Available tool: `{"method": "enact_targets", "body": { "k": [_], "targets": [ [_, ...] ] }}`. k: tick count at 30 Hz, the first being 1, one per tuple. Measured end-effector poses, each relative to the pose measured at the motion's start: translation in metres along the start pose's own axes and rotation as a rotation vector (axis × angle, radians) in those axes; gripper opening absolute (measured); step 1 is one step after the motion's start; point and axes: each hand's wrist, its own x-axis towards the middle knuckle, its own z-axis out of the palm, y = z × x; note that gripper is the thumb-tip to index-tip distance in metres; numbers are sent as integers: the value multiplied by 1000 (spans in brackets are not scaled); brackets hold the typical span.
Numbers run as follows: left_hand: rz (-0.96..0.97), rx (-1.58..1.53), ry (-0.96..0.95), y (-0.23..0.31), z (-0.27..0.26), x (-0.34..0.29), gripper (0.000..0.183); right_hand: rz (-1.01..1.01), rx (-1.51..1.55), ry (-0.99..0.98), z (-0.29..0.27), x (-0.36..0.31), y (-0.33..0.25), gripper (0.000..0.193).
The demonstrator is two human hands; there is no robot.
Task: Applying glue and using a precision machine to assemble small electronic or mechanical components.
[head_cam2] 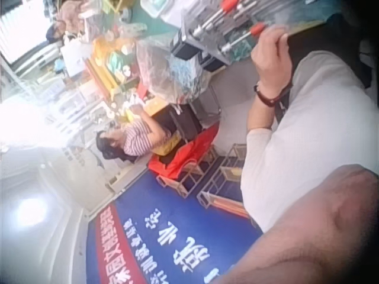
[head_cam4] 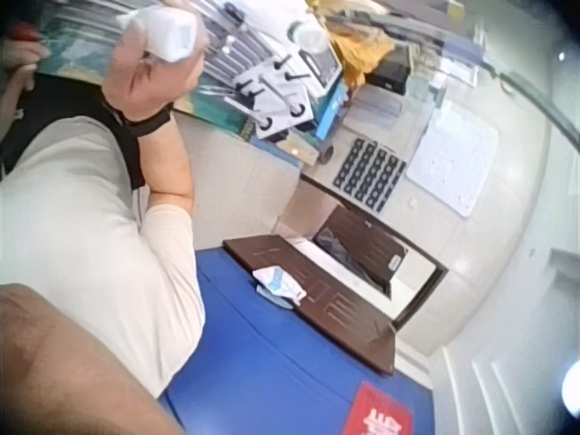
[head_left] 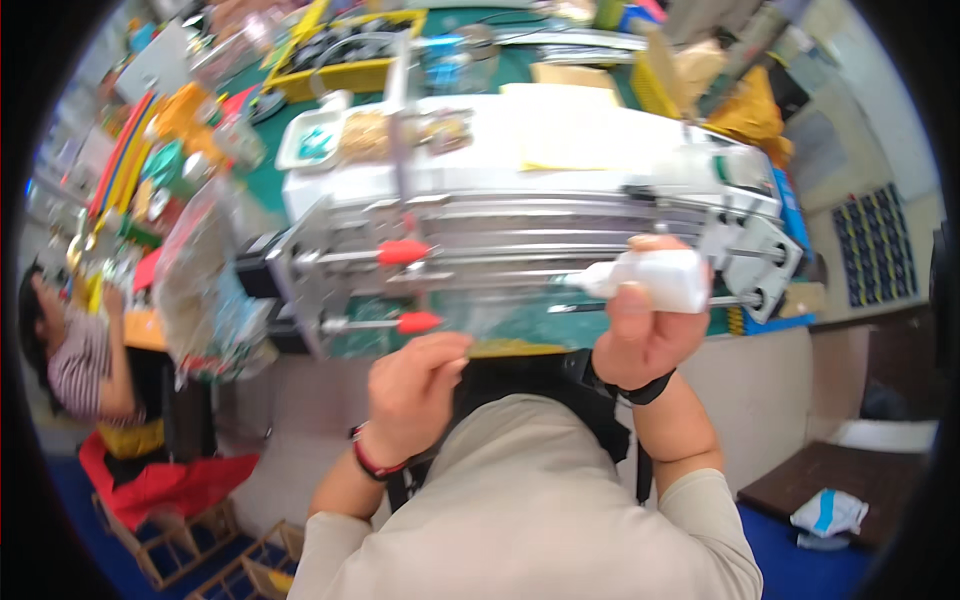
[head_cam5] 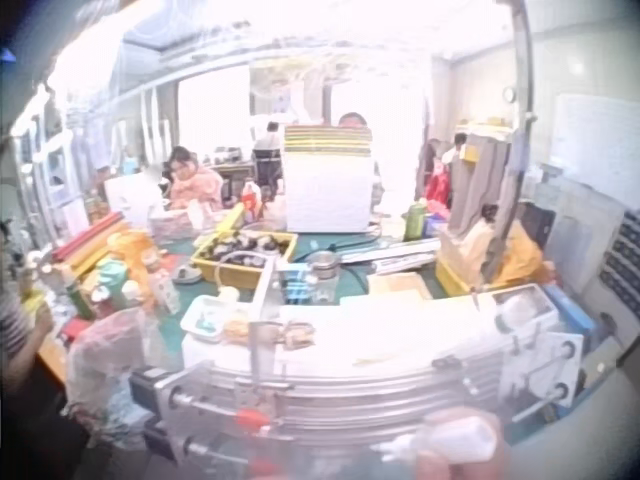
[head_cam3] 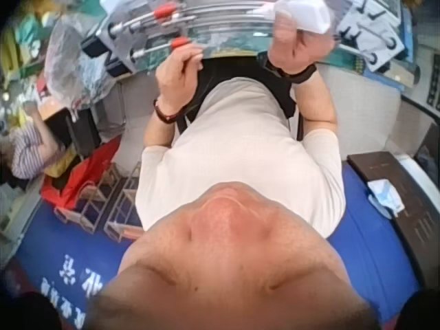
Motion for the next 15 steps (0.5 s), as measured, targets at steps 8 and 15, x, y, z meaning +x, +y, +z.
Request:
{"method": "enact_targets", "body": {
  "k": [8,15],
  "targets": [
    [106,241,-336,25,-24,51,8,-422,-472,323,-106,112,65,23],
    [121,424,-379,24,-28,66,22,165,-287,215,-100,67,50,27]
  ]
}}
